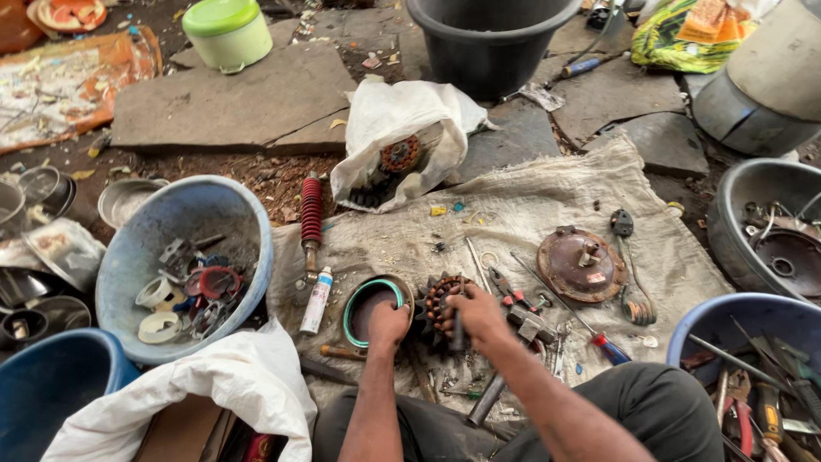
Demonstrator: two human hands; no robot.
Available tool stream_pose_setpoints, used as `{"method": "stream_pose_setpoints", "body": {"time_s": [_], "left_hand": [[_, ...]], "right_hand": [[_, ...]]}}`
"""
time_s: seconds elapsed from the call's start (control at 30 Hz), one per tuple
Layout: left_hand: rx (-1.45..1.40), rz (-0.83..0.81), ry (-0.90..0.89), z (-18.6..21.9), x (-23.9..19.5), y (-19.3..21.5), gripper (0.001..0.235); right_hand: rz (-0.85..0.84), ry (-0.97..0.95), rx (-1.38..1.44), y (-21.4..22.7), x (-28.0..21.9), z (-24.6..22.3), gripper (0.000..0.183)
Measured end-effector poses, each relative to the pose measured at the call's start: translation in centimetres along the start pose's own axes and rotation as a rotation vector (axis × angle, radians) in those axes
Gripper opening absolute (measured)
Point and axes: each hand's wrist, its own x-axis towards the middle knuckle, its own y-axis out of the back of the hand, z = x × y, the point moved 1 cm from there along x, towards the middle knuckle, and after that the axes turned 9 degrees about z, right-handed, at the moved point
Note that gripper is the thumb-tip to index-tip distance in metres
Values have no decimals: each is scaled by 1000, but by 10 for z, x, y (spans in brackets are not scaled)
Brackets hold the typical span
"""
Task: The person sits on the ground and uses a screwdriver and hammer to disassemble a circular mechanical component. They remove screws, separate the housing, and extract internal parts, placing them into a nearby basin.
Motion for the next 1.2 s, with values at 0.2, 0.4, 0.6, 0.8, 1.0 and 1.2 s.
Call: {"method": "stream_pose_setpoints", "body": {"time_s": [0.2, 0.4, 0.6, 0.8, 1.0, 1.2], "left_hand": [[201, -123, 64, 13, -5, 5, 52], [251, -138, 88, 31, -18, 17, 48], [207, -29, 177, 29, -7, 47, 45], [78, 390, 242, -17, 31, 68, 48], [59, 470, 370, -43, 43, 49, 49], [87, 400, 636, -44, 51, 48, 62]], "right_hand": [[95, -1, -150, 77, 29, -36, 32], [151, 233, -582, 108, 83, -62, 43], [146, 352, -550, 116, 160, -60, 44], [235, 765, -1007, 140, 217, -45, 56], [54, 148, -1590, 158, 235, -15, 34], [54, 263, -1730, 152, 176, -14, 32]]}}
